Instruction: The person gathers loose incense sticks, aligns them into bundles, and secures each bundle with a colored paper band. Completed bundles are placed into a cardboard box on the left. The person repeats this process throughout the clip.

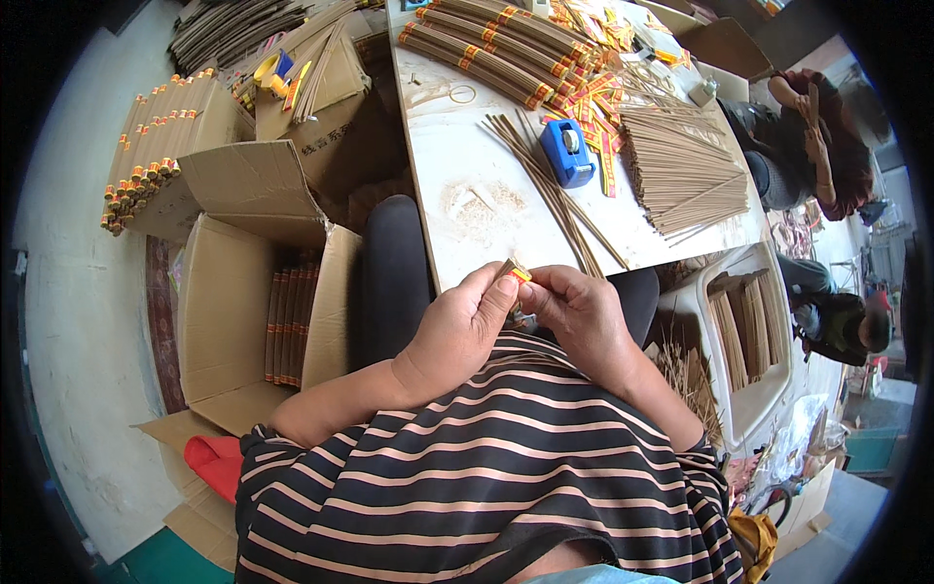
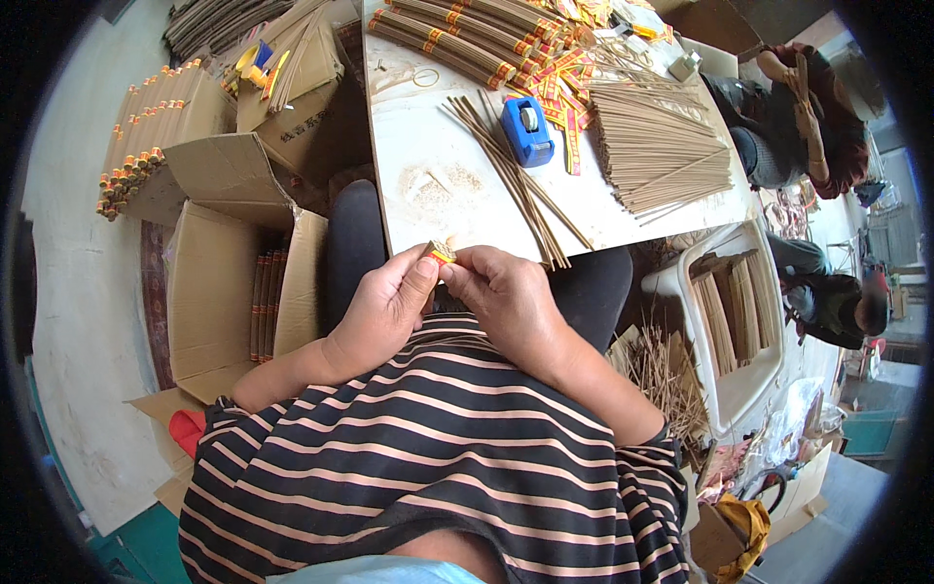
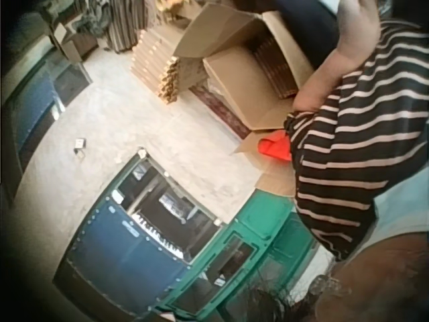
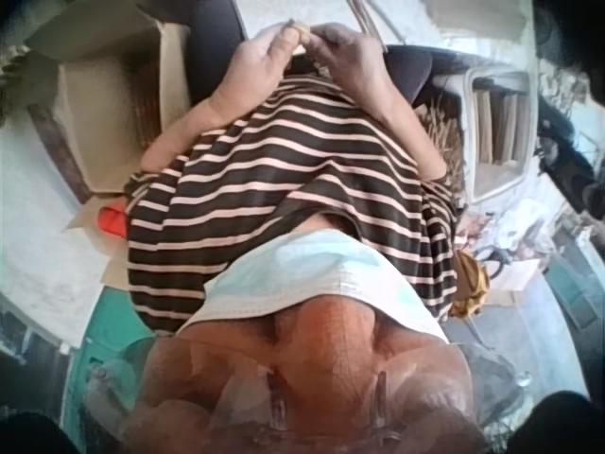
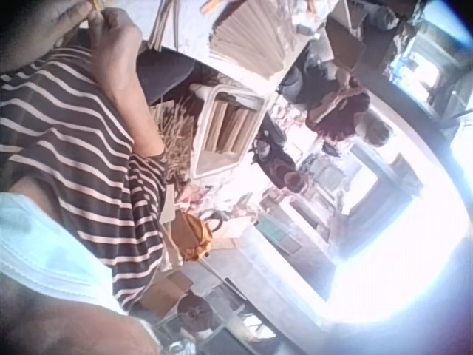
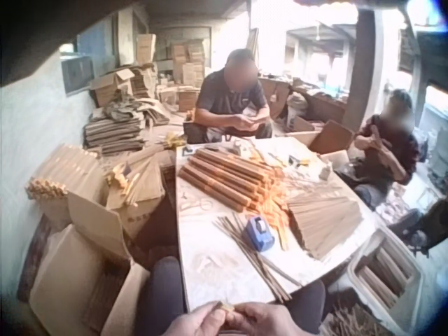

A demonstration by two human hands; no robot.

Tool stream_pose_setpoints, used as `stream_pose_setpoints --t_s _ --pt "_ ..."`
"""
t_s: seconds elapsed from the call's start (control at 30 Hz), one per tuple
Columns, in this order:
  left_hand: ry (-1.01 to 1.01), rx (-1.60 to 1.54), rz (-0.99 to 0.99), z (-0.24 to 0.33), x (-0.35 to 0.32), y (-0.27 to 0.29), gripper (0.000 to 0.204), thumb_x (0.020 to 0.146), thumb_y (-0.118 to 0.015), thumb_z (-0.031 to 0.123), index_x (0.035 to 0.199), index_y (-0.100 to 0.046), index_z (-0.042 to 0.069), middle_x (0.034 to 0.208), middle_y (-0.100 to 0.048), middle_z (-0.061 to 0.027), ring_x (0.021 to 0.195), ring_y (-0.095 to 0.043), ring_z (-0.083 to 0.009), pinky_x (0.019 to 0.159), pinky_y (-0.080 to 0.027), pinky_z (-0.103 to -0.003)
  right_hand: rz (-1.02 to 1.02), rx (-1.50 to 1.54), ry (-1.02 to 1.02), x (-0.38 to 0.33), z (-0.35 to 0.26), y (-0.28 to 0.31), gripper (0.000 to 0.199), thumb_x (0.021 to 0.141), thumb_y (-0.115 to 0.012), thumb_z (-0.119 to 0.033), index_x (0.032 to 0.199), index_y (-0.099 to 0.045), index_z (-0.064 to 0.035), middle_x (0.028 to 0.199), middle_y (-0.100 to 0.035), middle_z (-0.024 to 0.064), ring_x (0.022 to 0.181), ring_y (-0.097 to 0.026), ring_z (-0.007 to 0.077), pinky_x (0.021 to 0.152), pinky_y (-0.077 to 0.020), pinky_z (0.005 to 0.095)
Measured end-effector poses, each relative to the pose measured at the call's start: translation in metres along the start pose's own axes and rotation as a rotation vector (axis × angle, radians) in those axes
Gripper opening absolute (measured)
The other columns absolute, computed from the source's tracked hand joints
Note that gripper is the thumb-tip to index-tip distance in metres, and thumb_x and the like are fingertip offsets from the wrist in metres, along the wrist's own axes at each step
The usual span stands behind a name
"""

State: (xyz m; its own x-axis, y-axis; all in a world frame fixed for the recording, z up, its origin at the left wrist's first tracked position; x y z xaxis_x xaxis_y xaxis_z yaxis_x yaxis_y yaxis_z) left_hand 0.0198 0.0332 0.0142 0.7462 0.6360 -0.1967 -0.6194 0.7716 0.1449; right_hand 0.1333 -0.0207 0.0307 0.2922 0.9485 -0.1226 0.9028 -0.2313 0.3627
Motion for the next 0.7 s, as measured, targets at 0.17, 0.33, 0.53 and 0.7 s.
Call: stream_pose_setpoints --t_s 0.17,0.33,0.53,0.7 --pt "-0.108 0.057 0.071 -0.001 -0.001 0.000 0.051 0.096 -0.039 0.033 0.124 -0.042 -0.009 0.105 -0.059 -0.0261 0.097 -0.060 -0.0315 0.080 -0.048 -0.029 -0.079 0.479 -0.196 -0.007 0.017 -0.016 0.030 0.090 -0.055 -0.018 0.109 -0.053 0.0056 0.088 -0.060 0.0045 0.076 -0.054 0.0076 0.066 -0.0457 0.0195" --pt "-0.084 -0.013 -0.024 -0.006 -0.001 -0.003 0.054 0.097 -0.038 0.030 0.136 -0.025 -0.006 0.087 -0.050 -0.0110 0.075 -0.047 -0.0123 0.063 -0.042 -0.021 -0.075 0.786 -0.156 -0.006 0.025 -0.026 0.026 0.089 -0.056 -0.013 0.110 -0.053 0.0025 0.082 -0.057 0.0005 0.064 -0.046 0.0055 0.056 -0.0392 0.0174" --pt "-0.046 -0.132 -0.150 -0.001 -0.002 -0.005 0.073 0.096 -0.041 0.032 0.138 0.005 -0.007 0.085 -0.055 -0.0156 0.075 -0.056 -0.0170 0.065 -0.046 -0.024 -0.350 0.633 -0.059 0.000 0.023 -0.018 0.028 0.090 -0.056 -0.015 0.111 -0.052 0.0029 0.098 -0.059 0.0056 0.088 -0.056 0.0107 0.080 -0.0459 0.0235" --pt "0.022 -0.260 -0.296 0.009 -0.005 -0.015 0.084 0.093 -0.041 0.044 0.139 0.013 -0.001 0.073 -0.044 -0.0030 0.058 -0.041 -0.0055 0.052 -0.037 -0.017 -0.512 0.555 -0.013 0.003 0.017 -0.009 0.026 0.087 -0.060 -0.012 0.108 -0.054 0.0028 0.092 -0.061 0.0035 0.085 -0.056 0.0097 0.077 -0.0466 0.0236"
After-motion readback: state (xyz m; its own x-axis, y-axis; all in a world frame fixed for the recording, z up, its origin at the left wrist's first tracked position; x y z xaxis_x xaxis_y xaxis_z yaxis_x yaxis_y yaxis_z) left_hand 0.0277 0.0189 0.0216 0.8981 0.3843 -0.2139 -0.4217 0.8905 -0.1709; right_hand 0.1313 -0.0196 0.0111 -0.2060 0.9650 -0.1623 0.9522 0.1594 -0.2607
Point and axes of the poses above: each hand's wrist, its own x-axis towards the middle knuckle, its own y-axis out of the back of the hand, z = x × y, the point moved 7 cm from there along x, towards the middle knuckle
